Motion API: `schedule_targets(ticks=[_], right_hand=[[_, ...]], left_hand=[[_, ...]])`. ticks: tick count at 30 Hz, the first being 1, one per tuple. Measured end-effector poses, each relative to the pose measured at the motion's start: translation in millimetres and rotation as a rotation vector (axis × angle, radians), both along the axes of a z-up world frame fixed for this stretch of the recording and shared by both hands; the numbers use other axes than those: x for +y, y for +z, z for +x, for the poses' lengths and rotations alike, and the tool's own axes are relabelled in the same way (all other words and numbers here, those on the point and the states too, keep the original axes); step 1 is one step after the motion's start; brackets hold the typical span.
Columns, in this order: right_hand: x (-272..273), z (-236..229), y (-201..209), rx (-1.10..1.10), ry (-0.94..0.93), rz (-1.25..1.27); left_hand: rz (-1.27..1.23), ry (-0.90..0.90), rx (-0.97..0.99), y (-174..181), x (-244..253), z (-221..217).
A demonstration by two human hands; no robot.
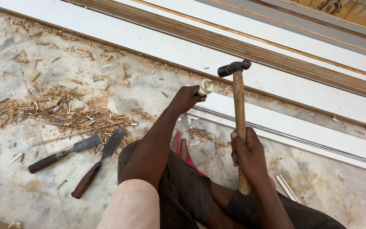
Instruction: The person sits on the floor and uses a chisel and hammer to carve a groove along a long white wooden plank. The person repeatedly strikes the chisel to remove wood shavings and shape the plank.
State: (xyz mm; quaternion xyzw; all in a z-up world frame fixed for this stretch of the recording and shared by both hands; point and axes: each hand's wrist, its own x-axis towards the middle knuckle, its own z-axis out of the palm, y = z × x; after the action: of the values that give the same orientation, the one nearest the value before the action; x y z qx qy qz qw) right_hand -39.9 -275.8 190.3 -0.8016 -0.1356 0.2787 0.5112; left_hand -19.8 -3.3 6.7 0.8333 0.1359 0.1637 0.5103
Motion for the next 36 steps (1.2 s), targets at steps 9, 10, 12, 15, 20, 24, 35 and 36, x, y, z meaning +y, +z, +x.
schedule_targets(ticks=[9, 10, 12, 15, 20, 24, 35, 36], right_hand=[[-6, -4, -11, 0.004, 0.031, -0.048], [-6, -4, -10, 0.004, 0.034, -0.045], [-6, -5, -6, 0.005, 0.039, -0.039], [-6, -6, 5, -0.057, 0.079, -0.029], [-2, -6, 2, -0.240, 0.062, -0.066], [11, -3, -23, -0.357, 0.200, -0.257], [3, 1, -18, -0.081, 0.094, -0.169], [3, 2, -18, -0.017, 0.139, -0.222]], left_hand=[[-0.022, 0.002, -0.039, -6, -1, -1], [-0.012, 0.014, -0.012, -5, -1, -3], [0.010, 0.036, 0.042, -4, -1, -4], [-0.033, 0.031, -0.017, -2, -6, -5], [-0.010, 0.033, 0.040, 0, -7, -8], [-0.028, 0.045, 0.036, -4, -7, -6], [-0.001, 0.022, 0.046, -1, -9, -9], [-0.014, 0.024, -0.002, -1, -9, -8]])
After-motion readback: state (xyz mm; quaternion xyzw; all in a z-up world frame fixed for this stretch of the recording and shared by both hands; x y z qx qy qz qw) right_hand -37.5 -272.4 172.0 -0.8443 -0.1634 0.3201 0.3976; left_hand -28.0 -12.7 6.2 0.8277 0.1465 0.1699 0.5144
